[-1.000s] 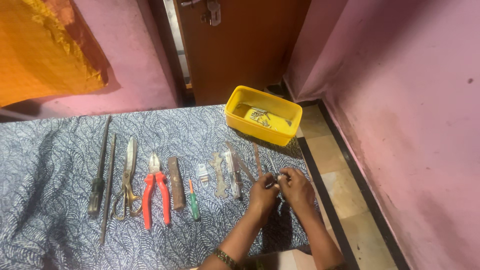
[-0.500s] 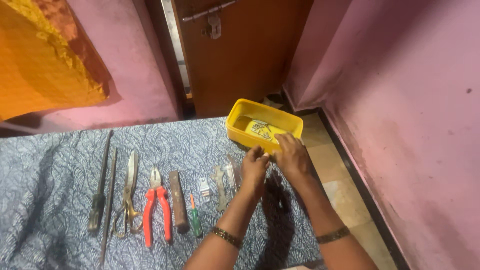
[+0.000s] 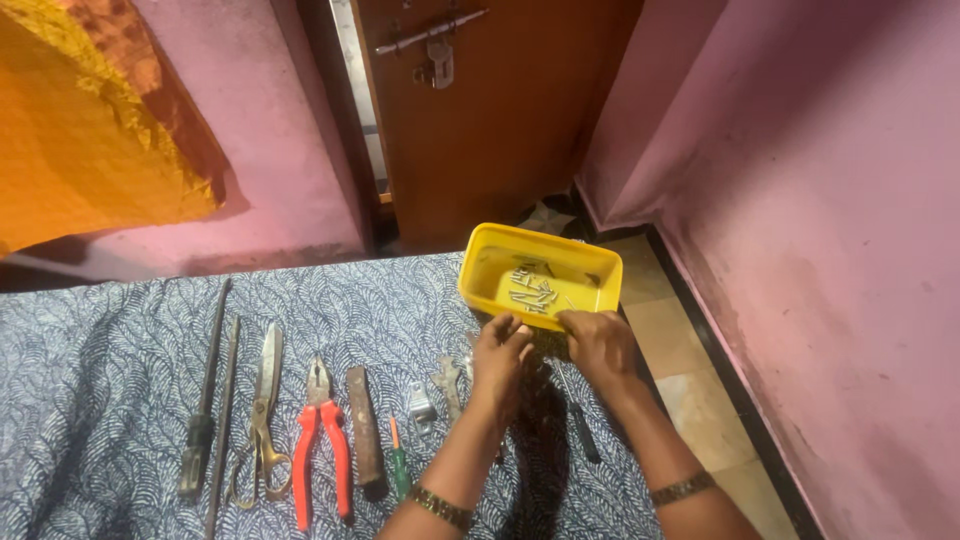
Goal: The person removes various tools and hardware from a yellow plastic container and arranges them in a row on a patterned cloth. The items include screwdrivers, pliers, scissors, a file, and nails, which are laid out systematically on the table.
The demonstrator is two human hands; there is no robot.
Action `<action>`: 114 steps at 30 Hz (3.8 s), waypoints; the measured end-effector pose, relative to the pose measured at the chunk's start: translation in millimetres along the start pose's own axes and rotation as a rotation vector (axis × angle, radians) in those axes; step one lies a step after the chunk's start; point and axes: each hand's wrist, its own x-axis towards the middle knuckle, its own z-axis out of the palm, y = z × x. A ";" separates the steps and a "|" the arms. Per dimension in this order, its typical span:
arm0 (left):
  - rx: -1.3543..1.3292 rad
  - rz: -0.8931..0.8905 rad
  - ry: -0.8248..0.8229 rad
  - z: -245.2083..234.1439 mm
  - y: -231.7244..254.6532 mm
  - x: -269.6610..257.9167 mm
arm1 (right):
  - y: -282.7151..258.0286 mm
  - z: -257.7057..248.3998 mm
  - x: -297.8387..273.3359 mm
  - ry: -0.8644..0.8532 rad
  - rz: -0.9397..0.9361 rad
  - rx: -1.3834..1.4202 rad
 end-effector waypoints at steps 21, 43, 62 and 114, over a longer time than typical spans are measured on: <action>-0.074 -0.006 -0.155 -32.7 57.0 -87.0 | -92.5 -57.7 -36.1 0.122 -0.118 0.098; 0.366 -0.006 -0.039 -65.1 74.1 -140.4 | -145.8 -64.4 2.1 -0.605 -0.196 -0.043; 0.026 0.027 0.054 -69.3 100.3 -93.0 | -135.5 11.1 62.9 -0.464 -0.251 0.050; 1.852 -0.143 0.233 -149.8 199.2 96.7 | -138.5 163.9 142.4 -0.738 0.072 0.223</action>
